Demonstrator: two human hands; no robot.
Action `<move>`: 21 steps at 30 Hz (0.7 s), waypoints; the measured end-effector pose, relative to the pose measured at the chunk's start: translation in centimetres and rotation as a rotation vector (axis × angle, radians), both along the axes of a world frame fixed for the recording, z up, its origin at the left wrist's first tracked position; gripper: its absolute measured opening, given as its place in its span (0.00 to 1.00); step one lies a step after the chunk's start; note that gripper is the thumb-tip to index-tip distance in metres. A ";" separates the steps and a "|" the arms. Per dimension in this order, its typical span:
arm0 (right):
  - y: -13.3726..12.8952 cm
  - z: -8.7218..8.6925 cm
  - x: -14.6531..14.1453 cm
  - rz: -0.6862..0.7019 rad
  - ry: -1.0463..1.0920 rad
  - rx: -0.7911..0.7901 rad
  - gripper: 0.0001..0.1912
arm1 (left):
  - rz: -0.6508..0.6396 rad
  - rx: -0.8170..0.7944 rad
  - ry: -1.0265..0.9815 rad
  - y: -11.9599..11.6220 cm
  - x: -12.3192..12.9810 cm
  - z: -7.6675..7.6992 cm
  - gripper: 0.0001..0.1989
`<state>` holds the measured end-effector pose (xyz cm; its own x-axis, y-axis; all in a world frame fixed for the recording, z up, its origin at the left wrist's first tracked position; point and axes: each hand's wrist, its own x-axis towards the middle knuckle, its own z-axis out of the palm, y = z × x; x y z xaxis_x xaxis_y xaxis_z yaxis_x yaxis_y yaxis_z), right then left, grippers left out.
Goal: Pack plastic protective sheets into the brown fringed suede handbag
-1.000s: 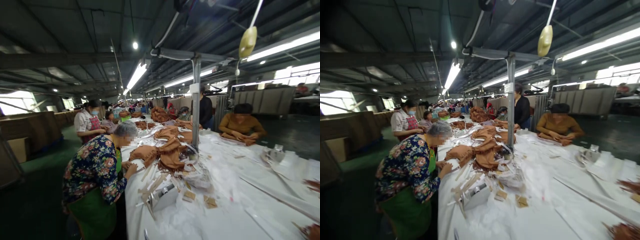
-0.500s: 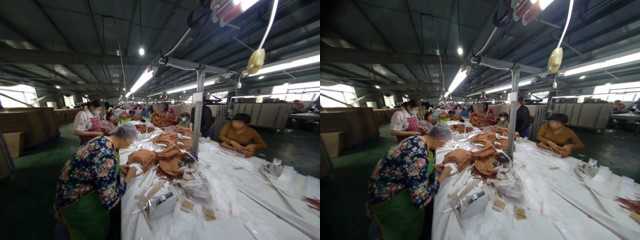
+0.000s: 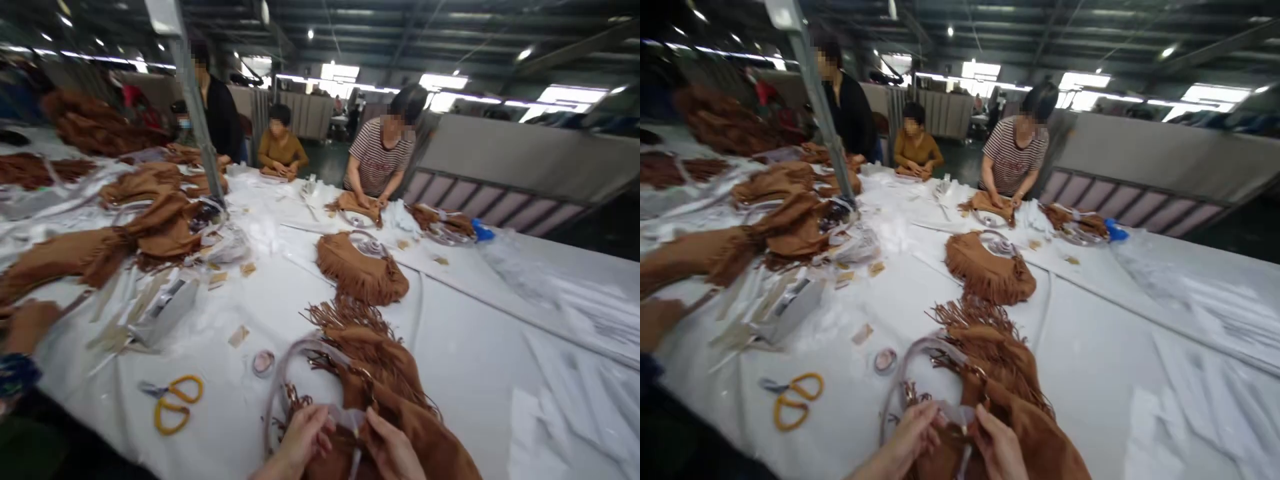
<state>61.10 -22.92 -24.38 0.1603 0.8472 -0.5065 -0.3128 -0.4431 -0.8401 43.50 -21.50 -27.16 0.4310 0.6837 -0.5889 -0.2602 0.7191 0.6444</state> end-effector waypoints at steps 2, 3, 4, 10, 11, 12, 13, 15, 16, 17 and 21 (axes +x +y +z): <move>-1.1 -0.3 0.4 -0.184 0.121 -0.094 0.16 | 0.068 -0.066 -0.108 -2.0 0.8 -0.7 0.28; -1.0 -0.4 0.2 -0.235 0.177 -0.119 0.16 | 0.097 -0.089 -0.146 -2.5 1.0 -0.8 0.29; -0.6 -0.4 0.0 -0.253 0.214 -0.127 0.16 | 0.110 -0.100 -0.168 -2.7 1.2 -0.8 0.30; 0.6 -0.9 -0.8 -0.313 0.308 -0.141 0.15 | 0.198 0.069 -0.165 -0.8 3.7 0.4 0.23; 0.5 -1.1 -0.7 -0.320 0.312 -0.145 0.15 | 0.213 0.112 -0.125 -0.4 4.0 0.5 0.22; 0.4 -1.3 -0.7 -0.326 0.311 -0.150 0.15 | 0.226 0.155 -0.077 0.0 4.2 0.4 0.21; 0.3 -1.4 -0.6 -0.329 0.307 -0.157 0.15 | 0.233 0.197 -0.024 0.3 4.3 0.3 0.21; 0.2 -1.5 -0.5 -0.318 0.290 -0.170 0.15 | 0.217 0.259 0.069 0.9 4.0 0.1 0.21; 0.1 -1.5 -0.4 -0.305 0.280 -0.175 0.15 | 0.193 0.281 0.109 1.1 3.7 -0.1 0.20; 0.1 -1.3 -0.4 -0.287 0.271 -0.179 0.15 | 0.164 0.300 0.152 1.4 3.3 -0.2 0.19; 0.4 -0.5 -0.1 -0.240 0.268 -0.202 0.15 | 0.041 0.377 0.370 2.0 1.5 -1.4 0.12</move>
